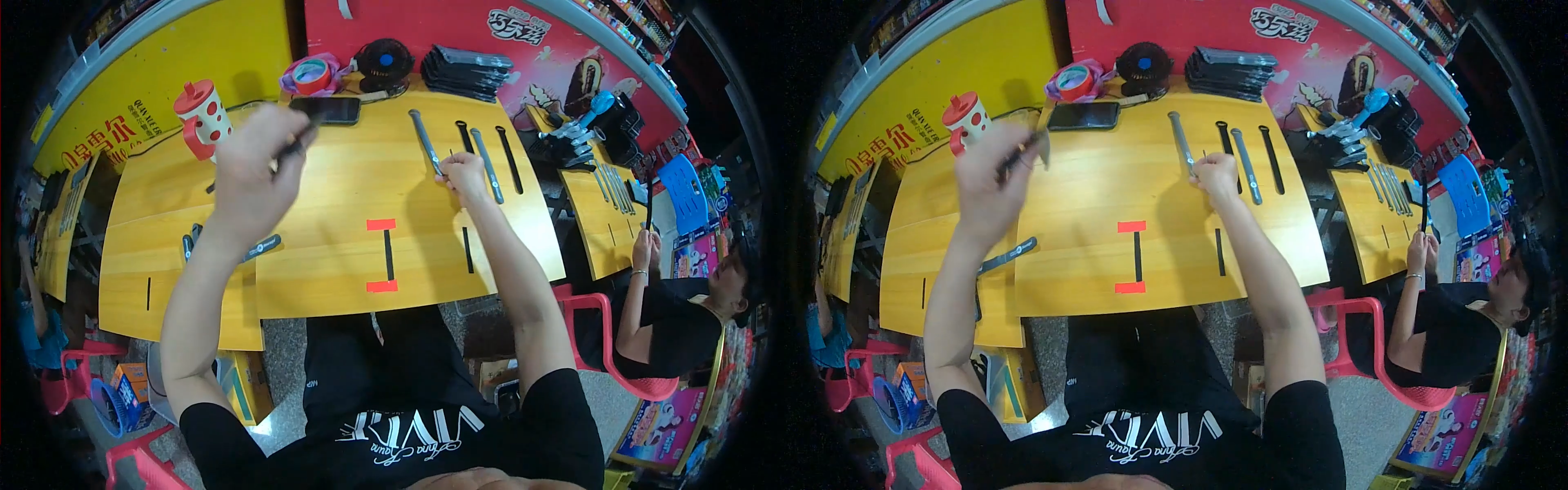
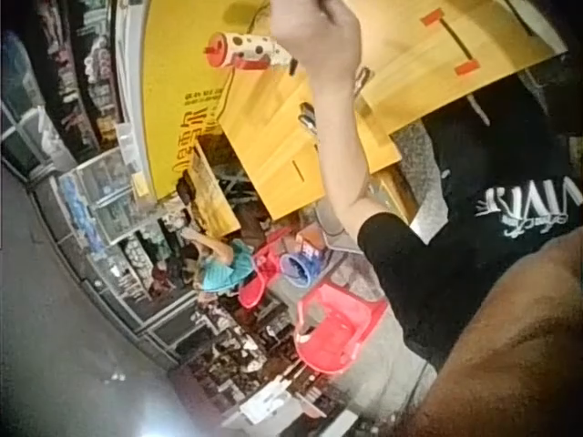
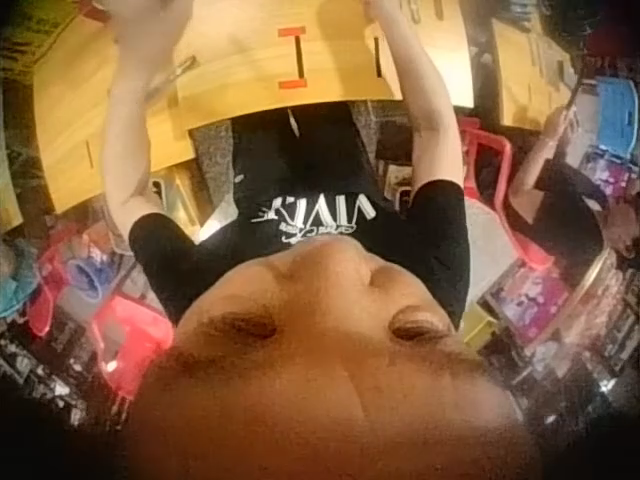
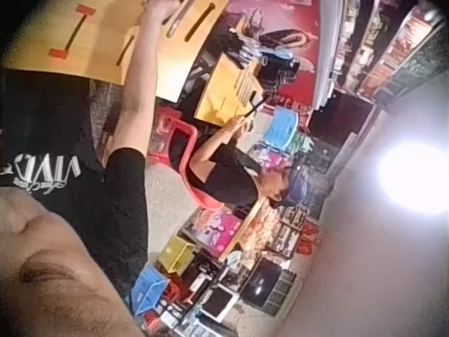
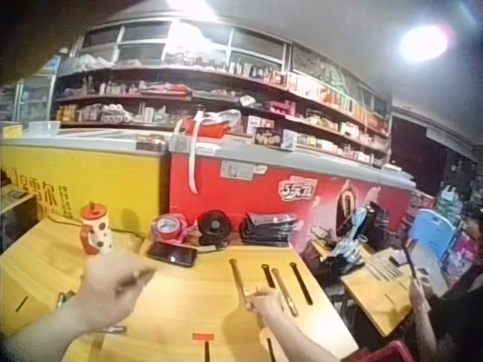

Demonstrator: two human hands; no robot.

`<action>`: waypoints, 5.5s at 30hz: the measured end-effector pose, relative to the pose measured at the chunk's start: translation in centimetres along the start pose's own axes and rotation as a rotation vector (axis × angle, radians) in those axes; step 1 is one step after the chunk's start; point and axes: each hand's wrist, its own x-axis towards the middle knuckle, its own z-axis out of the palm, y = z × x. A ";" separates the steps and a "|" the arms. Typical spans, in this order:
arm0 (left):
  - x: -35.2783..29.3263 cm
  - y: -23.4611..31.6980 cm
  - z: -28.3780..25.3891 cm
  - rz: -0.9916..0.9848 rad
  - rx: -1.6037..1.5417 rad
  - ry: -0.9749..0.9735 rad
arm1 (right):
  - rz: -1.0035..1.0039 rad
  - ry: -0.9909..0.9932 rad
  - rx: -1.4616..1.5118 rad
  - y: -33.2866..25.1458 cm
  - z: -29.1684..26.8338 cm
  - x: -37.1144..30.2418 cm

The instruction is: Attaching metal clips and fasteners to black webbing straps at a workbench.

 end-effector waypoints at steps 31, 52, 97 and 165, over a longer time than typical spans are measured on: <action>4.1 -11.1 27.7 -0.680 0.285 -0.579 | -1.043 -0.030 -0.973 3.2 -10.8 -10.3; 2.6 -5.9 22.9 -0.488 0.073 -0.884 | -1.010 -0.073 -0.942 3.1 -10.2 -10.5; 13.5 -20.4 24.5 -1.053 -0.190 -0.159 | -1.053 -0.139 -0.936 3.1 -10.3 -10.2; 10.3 -23.3 29.5 -1.180 -1.345 -0.146 | -1.203 -0.197 -1.117 -6.0 -3.7 -0.2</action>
